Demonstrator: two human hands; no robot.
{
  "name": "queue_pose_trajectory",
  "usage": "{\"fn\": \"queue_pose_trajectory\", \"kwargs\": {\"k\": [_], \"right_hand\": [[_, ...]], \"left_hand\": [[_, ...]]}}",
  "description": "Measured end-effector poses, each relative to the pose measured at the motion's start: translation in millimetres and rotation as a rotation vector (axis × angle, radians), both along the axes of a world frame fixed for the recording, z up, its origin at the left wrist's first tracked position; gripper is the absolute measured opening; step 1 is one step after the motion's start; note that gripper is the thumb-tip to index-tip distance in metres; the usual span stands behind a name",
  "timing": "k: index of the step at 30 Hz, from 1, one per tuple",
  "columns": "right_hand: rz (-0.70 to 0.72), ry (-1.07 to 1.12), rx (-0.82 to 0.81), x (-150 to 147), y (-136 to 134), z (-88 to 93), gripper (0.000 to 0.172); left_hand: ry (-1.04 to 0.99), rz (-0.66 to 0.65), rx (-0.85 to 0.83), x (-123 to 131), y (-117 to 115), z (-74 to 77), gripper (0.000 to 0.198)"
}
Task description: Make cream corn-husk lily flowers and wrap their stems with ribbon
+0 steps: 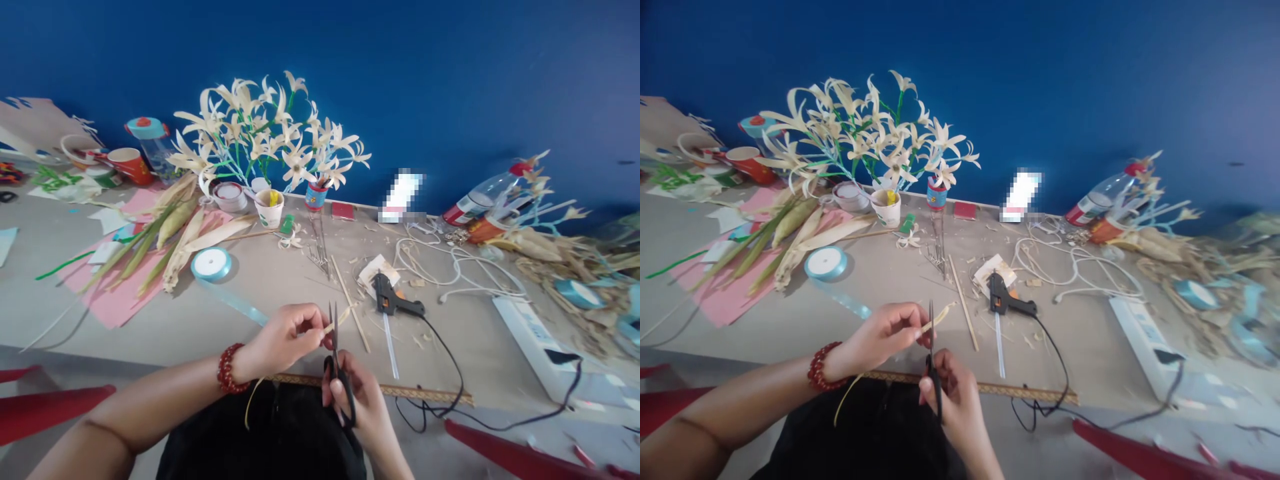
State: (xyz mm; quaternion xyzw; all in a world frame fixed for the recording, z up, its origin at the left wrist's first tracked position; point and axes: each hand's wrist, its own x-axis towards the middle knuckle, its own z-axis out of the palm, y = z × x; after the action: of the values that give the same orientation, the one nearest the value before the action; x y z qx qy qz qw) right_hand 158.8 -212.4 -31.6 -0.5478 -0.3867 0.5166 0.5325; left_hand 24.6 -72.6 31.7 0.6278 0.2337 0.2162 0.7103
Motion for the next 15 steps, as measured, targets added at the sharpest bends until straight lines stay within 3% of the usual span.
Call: {"fn": "queue_pose_trajectory", "kwargs": {"k": [11,15], "right_hand": [[-0.045,-0.050,0.046,-1.3,-8.8,9.6,0.038],[-0.122,-0.155,0.147,-4.8,-14.6,8.9,0.037]], "left_hand": [[0.003,-0.058,0.007,0.6,-7.4,0.4,0.010],[0.064,-0.142,0.235,3.1,0.0,20.0,0.011]]}}
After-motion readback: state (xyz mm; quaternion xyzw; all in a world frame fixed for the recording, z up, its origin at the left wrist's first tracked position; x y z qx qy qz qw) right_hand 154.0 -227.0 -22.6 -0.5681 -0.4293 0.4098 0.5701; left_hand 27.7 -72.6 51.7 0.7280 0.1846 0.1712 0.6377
